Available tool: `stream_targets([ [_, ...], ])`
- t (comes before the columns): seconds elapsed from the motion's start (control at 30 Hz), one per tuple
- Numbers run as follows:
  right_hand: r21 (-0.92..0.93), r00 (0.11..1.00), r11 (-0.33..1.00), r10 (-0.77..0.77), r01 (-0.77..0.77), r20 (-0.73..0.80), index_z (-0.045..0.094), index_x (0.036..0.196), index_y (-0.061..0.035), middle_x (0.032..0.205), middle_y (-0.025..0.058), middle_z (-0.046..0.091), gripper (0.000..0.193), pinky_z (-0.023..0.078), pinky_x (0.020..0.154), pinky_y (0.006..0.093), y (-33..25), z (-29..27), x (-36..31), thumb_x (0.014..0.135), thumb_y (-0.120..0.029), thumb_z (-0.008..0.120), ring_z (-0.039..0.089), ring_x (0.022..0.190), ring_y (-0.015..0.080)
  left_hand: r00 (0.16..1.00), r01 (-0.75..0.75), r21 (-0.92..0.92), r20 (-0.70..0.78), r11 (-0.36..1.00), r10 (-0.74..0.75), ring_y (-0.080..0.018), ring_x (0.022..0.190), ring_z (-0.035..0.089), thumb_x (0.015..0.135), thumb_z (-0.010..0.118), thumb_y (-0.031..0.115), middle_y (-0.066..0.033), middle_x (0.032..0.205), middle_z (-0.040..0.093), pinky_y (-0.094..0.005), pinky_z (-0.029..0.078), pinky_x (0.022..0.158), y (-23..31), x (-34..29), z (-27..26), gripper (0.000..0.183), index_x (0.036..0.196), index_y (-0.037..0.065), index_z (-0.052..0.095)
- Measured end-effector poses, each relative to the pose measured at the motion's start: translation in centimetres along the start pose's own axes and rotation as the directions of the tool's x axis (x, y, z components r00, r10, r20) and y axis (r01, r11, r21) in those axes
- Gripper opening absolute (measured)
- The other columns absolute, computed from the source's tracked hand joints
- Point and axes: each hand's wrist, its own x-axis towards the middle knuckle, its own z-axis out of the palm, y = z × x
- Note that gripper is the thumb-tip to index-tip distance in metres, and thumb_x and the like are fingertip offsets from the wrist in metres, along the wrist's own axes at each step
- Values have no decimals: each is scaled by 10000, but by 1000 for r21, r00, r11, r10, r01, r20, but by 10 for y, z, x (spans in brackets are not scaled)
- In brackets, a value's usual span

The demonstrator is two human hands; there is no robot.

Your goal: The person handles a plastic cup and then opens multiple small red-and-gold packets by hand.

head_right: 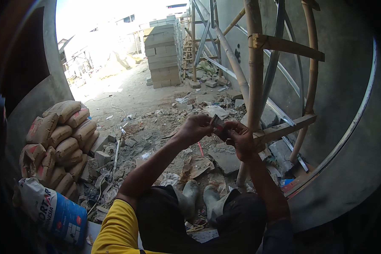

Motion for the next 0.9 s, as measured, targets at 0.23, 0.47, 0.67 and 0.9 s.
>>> stream_targets([
  [0.23, -58, 998, 998, -34, 30, -61, 645, 1156, -91, 943, 18, 727, 194, 518, 599, 253, -1, 1, 0, 966, -134, 653, 695, 763, 101, 994, 105, -87, -13, 991, -107, -105, 745, 636, 889, 768, 200, -54, 860, 693, -277, 524, 695, 5, 0, 0, 278, 1036, -25, 694],
  [0.47, 12, 999, 1000, 1, 0, -50, 619, 1166, -84, 932, 31, 726, 202, 543, 618, 273, 3, -6, 1, 969, -122, 644, 710, 796, 121, 990, 132, -119, 55, 984, -126, -114, 751, 651, 894, 766, 207, -57, 863, 692, -271, 517, 685, -4, 1, 5, 265, 1024, -14, 696],
  [0.67, 105, 997, 991, 75, -77, 31, 605, 1183, -50, 1019, 93, 713, 218, 594, 681, 293, 11, -15, 10, 968, -79, 626, 719, 844, 174, 981, 189, -117, 68, 975, -182, -111, 768, 647, 923, 703, 202, -54, 858, 690, -270, 511, 709, -1, 2, 4, 227, 1009, -9, 697],
  [0.9, 215, 997, 974, 72, -77, 28, 556, 1242, -2, 1071, 159, 692, 254, 606, 717, 291, 5, -19, 5, 996, -63, 566, 715, 903, 213, 980, 175, -195, 127, 965, -153, -130, 871, 671, 935, 679, 265, -54, 974, 697, -276, 508, 785, 5, -3, 5, 328, 1158, 27, 646],
])
